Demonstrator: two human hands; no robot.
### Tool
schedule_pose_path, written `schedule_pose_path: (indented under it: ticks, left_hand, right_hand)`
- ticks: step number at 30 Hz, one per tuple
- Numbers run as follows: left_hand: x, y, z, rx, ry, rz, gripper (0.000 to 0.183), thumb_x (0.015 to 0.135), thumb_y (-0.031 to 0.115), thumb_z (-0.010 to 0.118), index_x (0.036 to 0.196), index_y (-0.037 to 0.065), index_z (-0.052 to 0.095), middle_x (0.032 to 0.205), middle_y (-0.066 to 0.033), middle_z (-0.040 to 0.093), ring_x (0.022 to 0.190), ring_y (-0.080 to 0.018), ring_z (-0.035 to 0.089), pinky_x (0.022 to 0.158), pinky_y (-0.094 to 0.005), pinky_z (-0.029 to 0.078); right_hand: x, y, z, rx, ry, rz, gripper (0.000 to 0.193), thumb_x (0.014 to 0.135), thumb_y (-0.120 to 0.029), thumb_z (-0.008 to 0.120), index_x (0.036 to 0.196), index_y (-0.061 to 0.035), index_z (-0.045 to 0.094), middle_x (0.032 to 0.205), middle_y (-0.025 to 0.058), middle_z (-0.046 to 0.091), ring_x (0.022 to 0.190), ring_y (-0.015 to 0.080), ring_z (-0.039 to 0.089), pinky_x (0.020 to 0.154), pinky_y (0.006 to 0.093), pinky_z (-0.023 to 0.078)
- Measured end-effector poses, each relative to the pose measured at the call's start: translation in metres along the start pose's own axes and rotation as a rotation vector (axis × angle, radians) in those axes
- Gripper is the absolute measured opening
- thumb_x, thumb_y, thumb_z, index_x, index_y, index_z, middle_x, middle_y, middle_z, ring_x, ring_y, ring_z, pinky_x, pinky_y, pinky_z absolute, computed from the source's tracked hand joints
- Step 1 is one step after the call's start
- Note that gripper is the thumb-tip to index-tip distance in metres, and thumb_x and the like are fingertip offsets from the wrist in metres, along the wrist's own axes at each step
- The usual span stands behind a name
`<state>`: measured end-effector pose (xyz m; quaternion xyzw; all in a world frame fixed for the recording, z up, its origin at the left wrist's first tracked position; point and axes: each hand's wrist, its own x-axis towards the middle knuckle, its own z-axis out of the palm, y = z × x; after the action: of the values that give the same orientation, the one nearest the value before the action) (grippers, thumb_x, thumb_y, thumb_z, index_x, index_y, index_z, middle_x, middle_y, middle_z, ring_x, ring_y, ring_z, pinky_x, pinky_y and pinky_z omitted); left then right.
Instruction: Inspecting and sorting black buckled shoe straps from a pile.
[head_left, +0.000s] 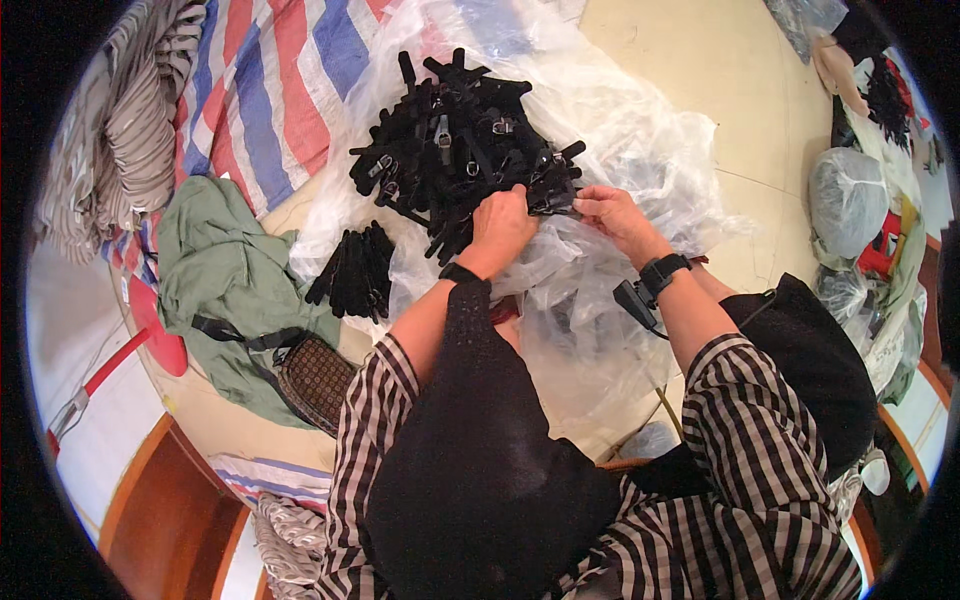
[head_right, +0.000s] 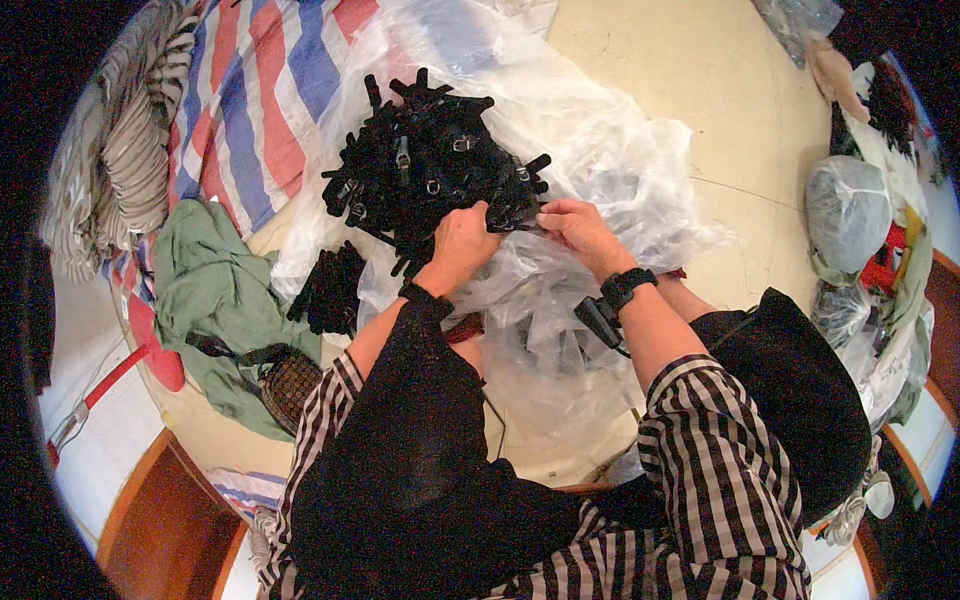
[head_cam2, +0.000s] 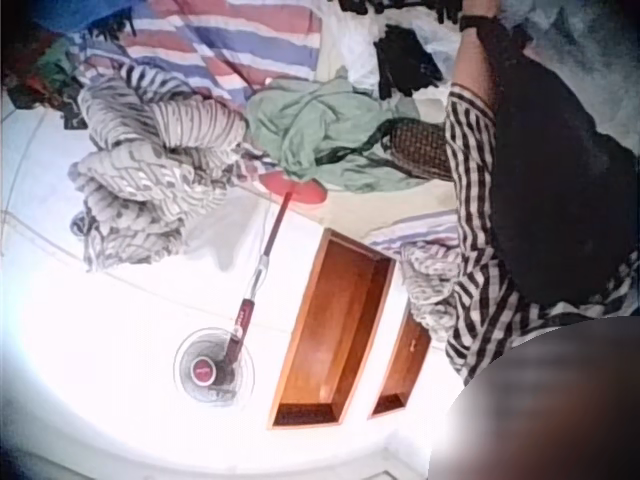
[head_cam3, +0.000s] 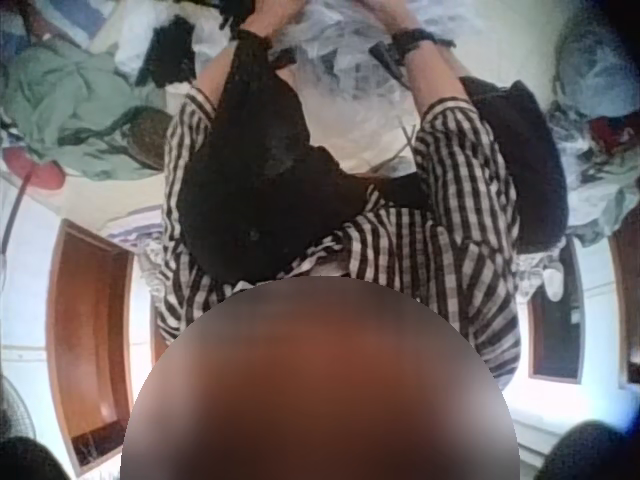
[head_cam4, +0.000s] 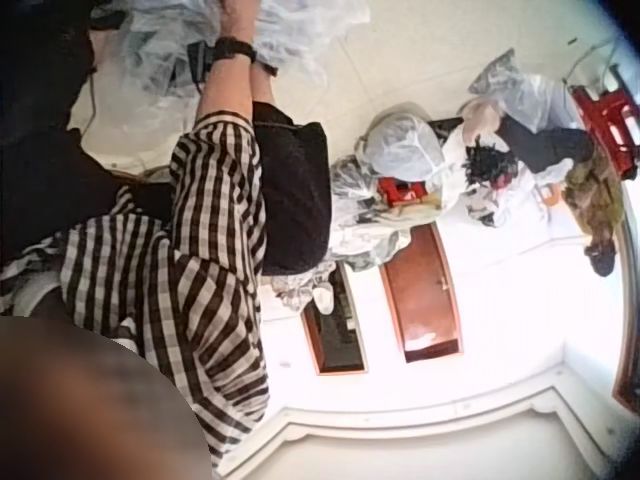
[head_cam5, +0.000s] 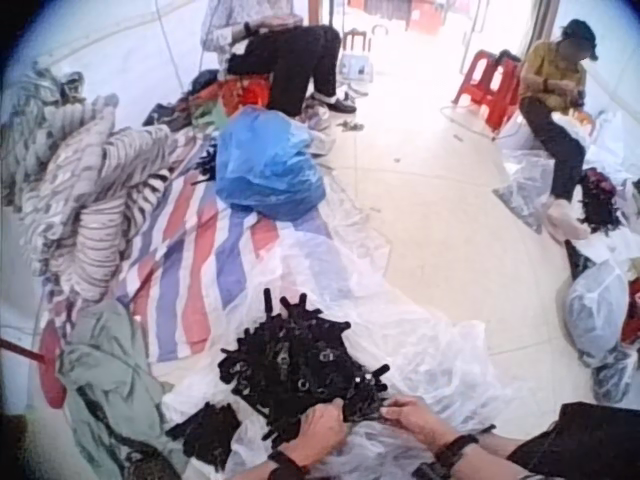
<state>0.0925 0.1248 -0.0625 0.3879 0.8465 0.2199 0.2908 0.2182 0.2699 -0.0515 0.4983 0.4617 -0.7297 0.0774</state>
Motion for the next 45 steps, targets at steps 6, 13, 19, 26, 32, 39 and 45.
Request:
schedule_pose_path:
  ticks: [6,13,19,26,32,39,45]
  left_hand:
    - [0.011,0.000,0.006,-0.055,0.064,-0.027,0.026,0.069,0.018,0.065,0.085,-0.001,0.059,0.076,-0.0253,0.060,0.075,-0.0412,0.058,0.065,-0.0467,0.047]
    - [-0.029,-0.001,-0.019,-0.978,0.054,-0.233,0.015,0.072,0.010,0.063,0.082,-0.001,0.061,0.066,-0.0038,0.061,0.051,-0.0156,0.051,0.047,-0.0302,0.041]
    - [-0.045,-0.008,-0.069,-1.377,-0.061,-0.318,0.006,0.073,0.008,0.061,0.076,0.003,0.061,0.062,-0.0012,0.057,0.044,-0.0052,0.040,0.038,-0.0195,0.028]
    - [-0.057,-0.016,-0.090,-1.438,0.077,-0.353,0.013,0.076,0.015,0.066,0.071,0.005,0.060,0.057,0.0023,0.052,0.041,-0.0037,0.039,0.037,-0.0189,0.025]
    - [-0.086,-0.036,-0.084,-1.375,0.198,-0.481,0.007,0.076,0.012,0.066,0.079,0.006,0.064,0.060,0.0032,0.054,0.047,-0.0033,0.042,0.042,-0.0185,0.028]
    - [-0.110,-0.065,-0.084,-1.187,0.486,-0.374,0.016,0.082,0.015,0.057,0.088,0.001,0.062,0.072,-0.0037,0.063,0.059,-0.0061,0.051,0.054,-0.0204,0.039]
    - [-0.099,-0.053,-0.086,-1.329,0.476,-0.411,0.011,0.082,0.009,0.055,0.084,-0.001,0.058,0.069,-0.0045,0.059,0.061,-0.0119,0.054,0.050,-0.0222,0.038]
  right_hand:
    - [0.004,0.008,0.010,-0.130,0.022,-0.015,0.010,0.078,-0.013,0.065,0.085,-0.0060,0.062,0.072,-0.0017,0.057,0.061,0.0083,0.051,0.054,0.0208,0.038]
    - [-0.017,-0.007,0.015,0.191,0.010,-0.071,0.012,0.079,-0.011,0.065,0.087,-0.0041,0.061,0.072,-0.0005,0.057,0.064,0.0094,0.054,0.060,0.0235,0.046]
    - [-0.038,-0.034,0.075,0.019,-0.189,-0.248,0.010,0.078,-0.010,0.063,0.084,-0.0025,0.061,0.070,0.0004,0.057,0.061,0.0090,0.054,0.057,0.0230,0.046]
    - [-0.052,-0.024,0.127,-0.573,-0.074,-0.685,0.011,0.072,-0.009,0.059,0.080,-0.0022,0.057,0.066,0.0153,0.056,0.061,0.0308,0.056,0.057,0.0377,0.046]
    - [-0.058,0.001,0.154,-0.816,-0.094,-0.855,0.010,0.074,-0.011,0.054,0.082,-0.0044,0.056,0.071,0.0168,0.058,0.069,0.0373,0.056,0.062,0.0464,0.045]
    - [-0.043,0.018,0.144,-0.557,-0.279,-0.561,0.013,0.075,-0.012,0.056,0.082,-0.0022,0.059,0.070,0.0136,0.061,0.064,0.0260,0.060,0.058,0.0373,0.048]
    - [-0.013,-0.003,0.111,-0.043,-0.052,-0.184,0.015,0.081,-0.008,0.053,0.090,0.0025,0.058,0.074,0.0108,0.061,0.062,0.0159,0.059,0.052,0.0283,0.049]
